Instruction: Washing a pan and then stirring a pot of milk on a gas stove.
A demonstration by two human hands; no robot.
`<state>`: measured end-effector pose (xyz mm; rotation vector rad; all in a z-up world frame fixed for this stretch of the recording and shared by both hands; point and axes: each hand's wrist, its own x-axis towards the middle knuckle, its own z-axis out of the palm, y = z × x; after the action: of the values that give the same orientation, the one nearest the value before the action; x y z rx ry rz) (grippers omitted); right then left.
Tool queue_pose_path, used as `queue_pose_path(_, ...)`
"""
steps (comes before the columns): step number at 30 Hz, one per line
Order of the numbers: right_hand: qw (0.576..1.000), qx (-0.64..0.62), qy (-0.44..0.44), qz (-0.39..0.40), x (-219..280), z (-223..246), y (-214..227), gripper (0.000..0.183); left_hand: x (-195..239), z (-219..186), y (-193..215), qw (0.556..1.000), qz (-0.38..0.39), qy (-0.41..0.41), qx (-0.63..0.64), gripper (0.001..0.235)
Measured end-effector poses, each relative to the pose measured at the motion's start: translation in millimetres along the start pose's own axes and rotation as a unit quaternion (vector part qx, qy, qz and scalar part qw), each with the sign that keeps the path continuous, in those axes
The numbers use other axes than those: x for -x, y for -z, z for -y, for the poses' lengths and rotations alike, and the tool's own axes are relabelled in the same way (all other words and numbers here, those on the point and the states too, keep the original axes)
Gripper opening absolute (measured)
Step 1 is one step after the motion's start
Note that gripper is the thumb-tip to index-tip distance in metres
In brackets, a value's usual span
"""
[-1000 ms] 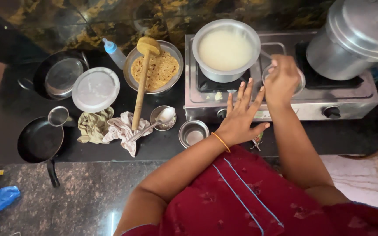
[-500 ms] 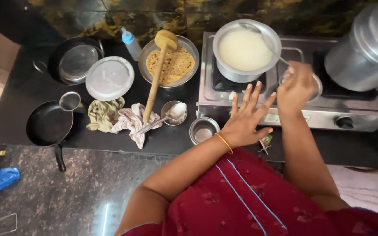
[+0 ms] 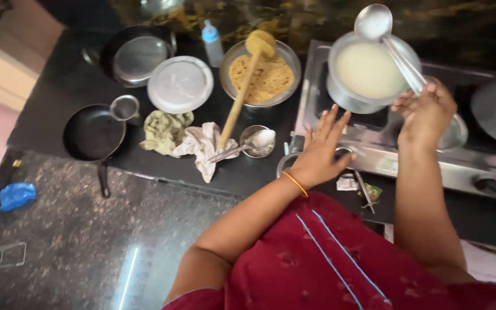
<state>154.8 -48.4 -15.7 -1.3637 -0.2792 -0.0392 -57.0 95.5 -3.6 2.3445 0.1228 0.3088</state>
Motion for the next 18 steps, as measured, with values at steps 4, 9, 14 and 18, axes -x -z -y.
queue_pose_path(4, 0.934, -0.21, -0.281, 0.067, 7.2, -29.9, -44.7, 0.011, 13.9, 45.1, 22.1, 0.96, -0.196, 0.015, 0.199, 0.072)
queue_pose_path(9, 0.84, -0.287, -0.41, 0.21, 55.0, -74.9, -143.1, 0.019, 49.6, 123.6, 55.1, 0.884, -0.341, 0.127, 0.294, 0.049)
queue_pose_path(14, 0.794, -0.226, -0.475, 0.305, 114.4, -149.6, -250.9, 0.017, 112.9, 180.9, 96.5, 0.822, -0.437, 0.188, 0.314, 0.043)
queue_pose_path(18, 0.781, -0.171, -0.53, 0.281, 153.2, -216.2, -317.8, 0.009, 150.4, 202.9, 126.2, 0.795, -0.462, 0.203, 0.335, 0.042)
